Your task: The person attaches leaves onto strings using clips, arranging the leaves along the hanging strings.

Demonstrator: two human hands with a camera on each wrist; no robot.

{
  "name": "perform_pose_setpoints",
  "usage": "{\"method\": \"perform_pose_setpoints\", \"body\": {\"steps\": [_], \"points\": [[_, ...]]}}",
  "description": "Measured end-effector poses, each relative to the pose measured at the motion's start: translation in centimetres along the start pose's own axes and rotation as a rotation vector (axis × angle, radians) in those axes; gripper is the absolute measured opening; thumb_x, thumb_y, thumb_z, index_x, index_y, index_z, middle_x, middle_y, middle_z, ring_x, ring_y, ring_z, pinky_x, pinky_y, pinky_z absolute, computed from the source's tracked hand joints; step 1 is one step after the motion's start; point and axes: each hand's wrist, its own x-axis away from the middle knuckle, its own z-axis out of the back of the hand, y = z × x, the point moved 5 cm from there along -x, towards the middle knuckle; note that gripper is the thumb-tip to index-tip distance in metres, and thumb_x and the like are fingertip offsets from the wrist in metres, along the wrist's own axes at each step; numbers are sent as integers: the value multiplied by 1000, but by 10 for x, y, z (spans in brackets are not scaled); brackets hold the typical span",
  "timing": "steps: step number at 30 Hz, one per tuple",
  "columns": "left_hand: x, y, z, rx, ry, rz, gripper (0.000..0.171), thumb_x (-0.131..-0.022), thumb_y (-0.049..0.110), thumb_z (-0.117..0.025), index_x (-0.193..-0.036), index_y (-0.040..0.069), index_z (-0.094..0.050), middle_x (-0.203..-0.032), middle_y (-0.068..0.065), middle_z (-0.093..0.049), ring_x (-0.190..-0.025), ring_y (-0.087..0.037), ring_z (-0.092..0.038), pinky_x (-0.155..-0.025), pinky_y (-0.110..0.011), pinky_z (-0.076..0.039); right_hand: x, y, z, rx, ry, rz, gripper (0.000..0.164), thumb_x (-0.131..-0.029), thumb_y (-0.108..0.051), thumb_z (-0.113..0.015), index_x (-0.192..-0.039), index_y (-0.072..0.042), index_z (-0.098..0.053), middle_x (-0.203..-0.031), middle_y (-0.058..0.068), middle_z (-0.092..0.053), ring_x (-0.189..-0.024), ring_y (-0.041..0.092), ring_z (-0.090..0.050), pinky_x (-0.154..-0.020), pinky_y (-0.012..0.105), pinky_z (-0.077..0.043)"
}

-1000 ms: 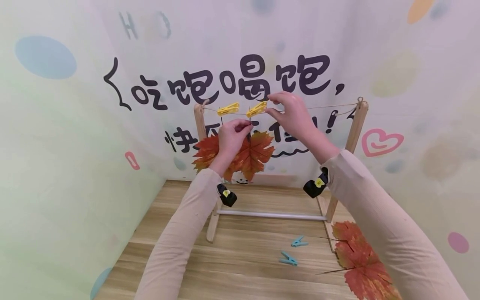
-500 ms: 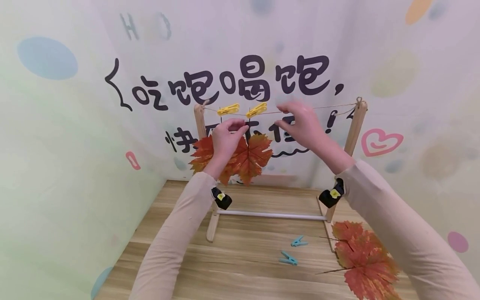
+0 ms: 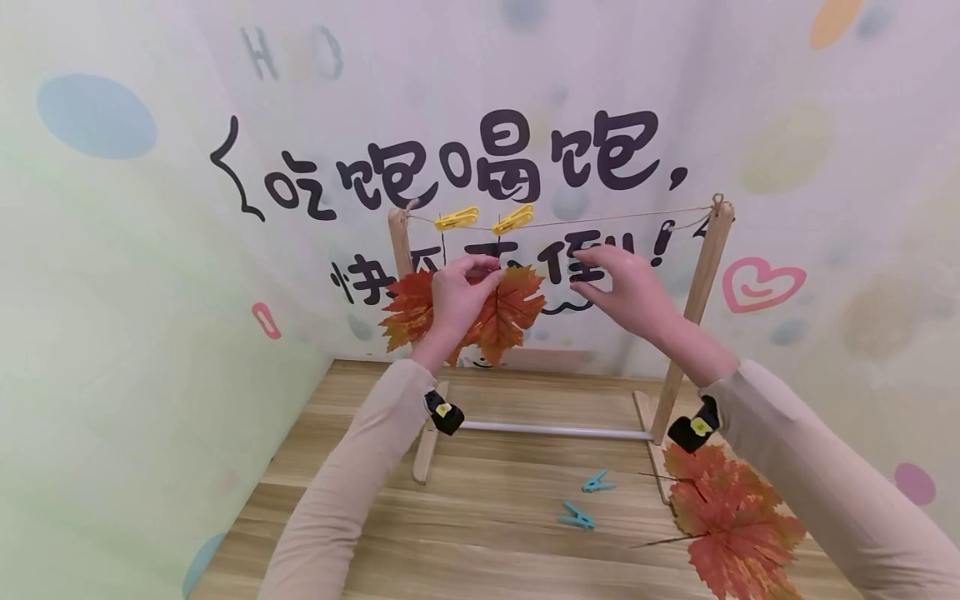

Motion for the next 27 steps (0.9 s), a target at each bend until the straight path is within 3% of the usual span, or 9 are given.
{"method": "perform_pose_setpoints", "body": {"steps": [6, 12, 20, 27], "points": [[13, -6, -9, -12, -36, -23, 20, -78, 18, -71, -95, 5, -70, -89, -7, -69, -75, -13, -64, -71, -20, -52, 29, 12, -8, 6, 0, 27, 37, -75, -8, -73, -108, 5, -62, -103, 19, -64, -96, 31, -59, -82, 45, -47], [27, -11, -20, -1, -83, -59, 17, -78, 15, -71, -91, 5, -70, -86, -7, -69, -73, -13, -64, -68, -20, -52, 61, 29, -20, -13, -56, -28, 38, -74, -6, -73, -109, 5, -61, -103, 19, -64, -96, 32, -58, -82, 47, -46], [45, -25, -39, 31, -124, 5, 14, -78, 14, -72, -89, 4, -70, -83, -7, -69, -70, -13, -64, -66, -20, -52, 96, 50, -32, -15, -91, -101, 37, -74, -7, -74, -107, 5, -62, -103, 19, -64, -96, 33, -58, -81, 49, -47], [59, -34, -61, 36, -143, 6, 15, -76, 12, -73, -87, 2, -70, -80, -8, -69, -68, -14, -64, -63, -19, -52, 129, 65, -47, -48, -173, -194, 39, -78, -9, -71, -112, 5, -59, -109, 20, -61, -101, 34, -57, -83, 49, -47]]}}
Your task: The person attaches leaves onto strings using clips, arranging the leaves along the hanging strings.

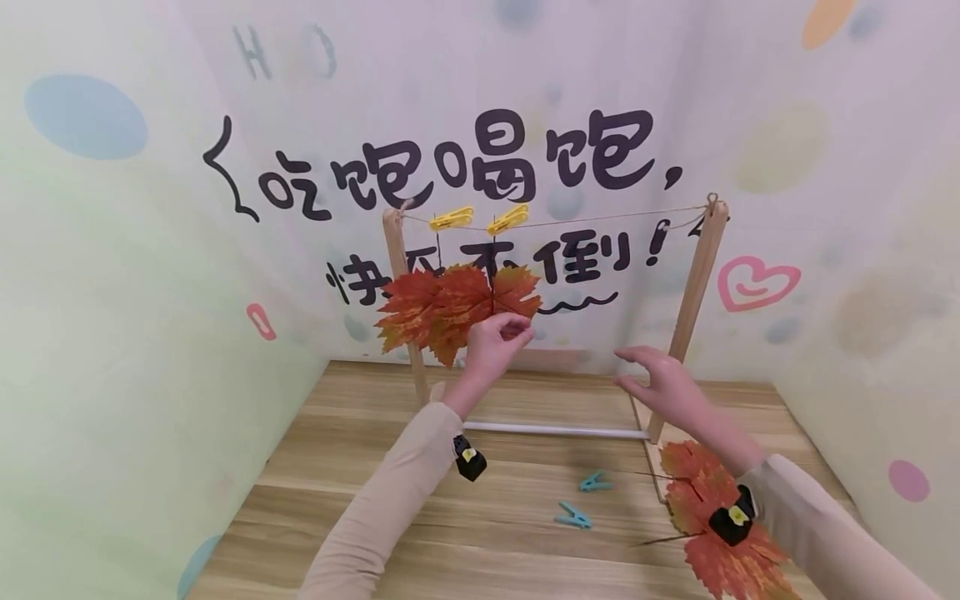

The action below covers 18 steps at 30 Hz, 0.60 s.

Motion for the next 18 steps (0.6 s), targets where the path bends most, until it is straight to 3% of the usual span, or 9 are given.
{"method": "perform_pose_setpoints", "body": {"steps": [10, 18], "points": [[24, -12, -40, 22, -98, 12, 11, -77, 8, -72, -85, 1, -69, -80, -9, -69, -69, -14, -66, -62, -14, -50, 37, 27, -17, -3, 21, 15, 37, -76, -4, -71, -109, 6, -59, -103, 20, -62, -95, 34, -59, -77, 49, -48], [46, -24, -72, 18, -204, 84, 11, -78, 9, -71, -86, 2, -68, -82, -6, -69, -71, -10, -64, -64, -13, -49, 56, 41, -19, 23, 65, 57, 36, -70, 0, -74, -104, 9, -61, -94, 20, -65, -88, 34, -61, -72, 48, -49]]}}
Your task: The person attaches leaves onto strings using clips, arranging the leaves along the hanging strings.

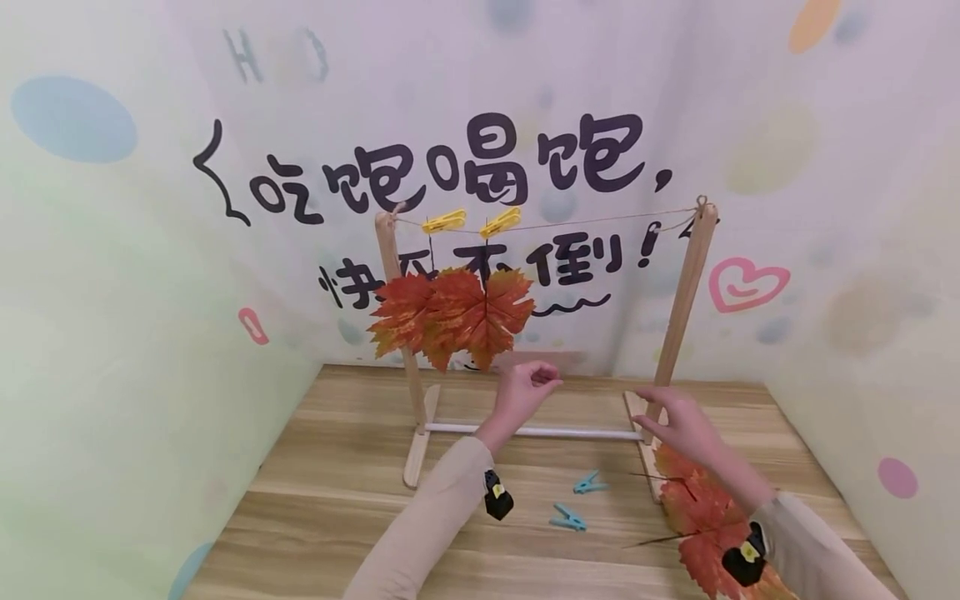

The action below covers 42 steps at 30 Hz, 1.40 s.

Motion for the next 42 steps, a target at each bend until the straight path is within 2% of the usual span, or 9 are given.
{"method": "perform_pose_setpoints", "body": {"steps": [4, 11, 15, 22, 29, 34, 38, 42], "points": [[6, -2, -16, -36, -34, -4, 13, -78, 13, -71, -87, 5, -68, -82, -3, -69, -71, -7, -64, -64, -12, -49, 16, 9, -6, 11, -14, -34, 35, -70, 0, -74, -102, 9, -62, -92, 18, -65, -86, 34, -61, -71, 48, -49], [19, -5, -47, -69, -150, 31, 15, -79, 17, -70, -92, 8, -68, -87, 0, -69, -74, -3, -63, -64, -11, -47, 46, 27, -16, -29, -68, -202, 35, -73, -1, -72, -105, 8, -61, -99, 22, -63, -89, 34, -59, -74, 49, -49], [25, -4, -62, -79, -190, 34, 16, -80, 16, -70, -93, 8, -69, -87, 0, -69, -75, -3, -62, -65, -11, -47, 59, 33, -16, -47, -86, -260, 33, -76, -2, -70, -107, 8, -60, -102, 23, -61, -92, 37, -58, -77, 52, -47], [38, 0, -94, -111, -295, 18, 17, -80, 19, -70, -94, 10, -68, -87, 3, -68, -74, 2, -60, -65, -7, -44, 78, 41, -19, -35, -105, -307, 30, -78, -1, -67, -106, 9, -60, -100, 23, -63, -93, 38, -58, -77, 52, -46], [47, 0, -112, -211, -356, -31, 13, -80, 20, -70, -89, 11, -68, -78, 8, -67, -67, 6, -57, -62, -4, -41, 94, 46, -26, -56, -125, -335, 35, -78, -7, -69, -108, 9, -59, -102, 23, -62, -94, 37, -59, -75, 50, -48], [60, 1, -126, -261, -411, -68, 14, -80, 22, -69, -89, 10, -68, -77, 8, -67, -65, 6, -56, -61, -4, -39, 104, 49, -30, -30, -128, -353, 34, -76, -5, -71, -104, 10, -61, -99, 21, -64, -90, 34, -60, -72, 47, -49], [71, -3, -137, -253, -453, -31, 19, -81, 25, -68, -92, 10, -69, -77, 9, -66, -65, 8, -54, -61, -4, -38, 112, 52, -34, -37, -139, -391, 33, -77, -7, -69, -105, 9, -60, -99, 21, -64, -92, 34, -60, -75, 48, -48], [80, -8, -144, -211, -451, 2, 23, -81, 24, -69, -97, 8, -67, -77, 10, -66, -65, 8, -54, -60, -4, -40, 118, 53, -35, -29, -137, -400, 32, -78, -9, -69, -104, 8, -61, -99, 20, -64, -93, 35, -59, -77, 50, -47]]}}
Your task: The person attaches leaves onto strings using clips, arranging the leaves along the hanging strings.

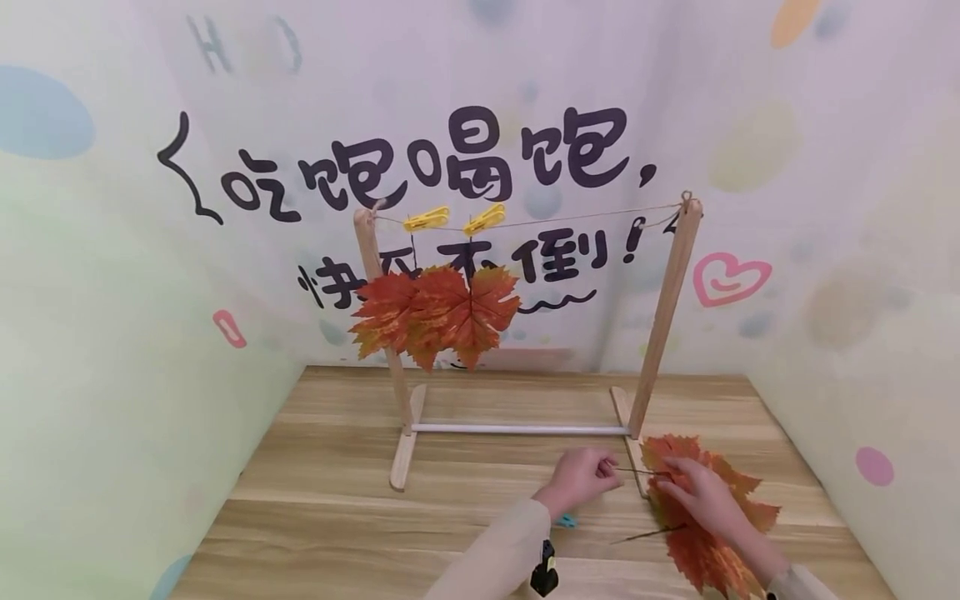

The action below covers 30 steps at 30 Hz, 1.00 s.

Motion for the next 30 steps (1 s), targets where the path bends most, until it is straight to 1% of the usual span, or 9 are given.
{"method": "perform_pose_setpoints", "body": {"steps": [2, 5, 8, 12, 15, 20, 26, 28, 30], "points": [[3, 0, -4, 11, 6, -4, 24, -81, 22, -69, -99, 6, -66, -77, 9, -67, -64, 8, -55, -59, -4, -39, 1, 1, -1, 4, 4, 3, 31, -77, -8, -70, -103, 6, -62, -98, 18, -65, -92, 34, -60, -76, 50, -47], [8, 1, -11, 30, -11, -12, 26, -80, 20, -70, -100, 5, -65, -76, 8, -67, -63, 8, -54, -59, -4, -39, 3, 4, -3, 12, 10, -1, 30, -77, -8, -71, -103, 4, -62, -97, 15, -65, -92, 33, -60, -76, 49, -47], [13, 3, -20, 19, -38, -22, 24, -80, 21, -70, -97, 5, -65, -76, 7, -67, -63, 8, -54, -59, -3, -38, 5, 6, -5, 6, 4, -15, 30, -77, -9, -71, -104, 3, -62, -98, 14, -65, -92, 32, -60, -76, 49, -48], [19, 6, -34, 29, -64, -38, 16, -80, 18, -69, -90, 5, -67, -73, 6, -65, -63, 8, -53, -59, -3, -38, 7, 5, -6, -2, 4, -21, 31, -77, -11, -71, -105, 2, -62, -98, 13, -65, -92, 31, -60, -75, 47, -48], [23, 7, -43, 41, -79, -33, 11, -80, 16, -69, -86, 7, -68, -70, 9, -64, -61, 9, -50, -57, -3, -38, 7, 3, -7, -8, 7, -18, 31, -77, -11, -71, -104, 2, -62, -98, 12, -65, -92, 31, -60, -75, 46, -49], [28, 8, -56, 27, -101, -8, 11, -79, 20, -70, -84, 11, -68, -67, 13, -62, -59, 12, -48, -56, -2, -36, 7, 4, -11, -12, -1, -33, 32, -77, -12, -71, -105, 1, -62, -98, 10, -65, -91, 28, -60, -74, 43, -49], [36, 6, -70, 54, -138, 54, 13, -74, 24, -75, -81, 16, -70, -66, 17, -61, -57, 14, -46, -55, -2, -36, 8, 9, -15, -12, -12, -46, 33, -78, -14, -71, -107, -1, -62, -99, 8, -65, -92, 26, -60, -74, 41, -50], [38, 7, -73, 29, -125, 57, 13, -72, 25, -77, -80, 17, -70, -66, 18, -61, -56, 15, -45, -54, -2, -35, 9, 9, -15, -10, -8, -43, 34, -78, -14, -71, -108, 0, -62, -99, 8, -65, -92, 26, -60, -74, 41, -50], [40, 9, -74, -23, -102, 43, 14, -70, 25, -78, -79, 18, -71, -65, 18, -61, -56, 15, -44, -54, -1, -33, 9, 9, -16, -11, -5, -50, 34, -78, -14, -71, -107, 0, -62, -98, 9, -65, -91, 26, -61, -73, 40, -50]]}}
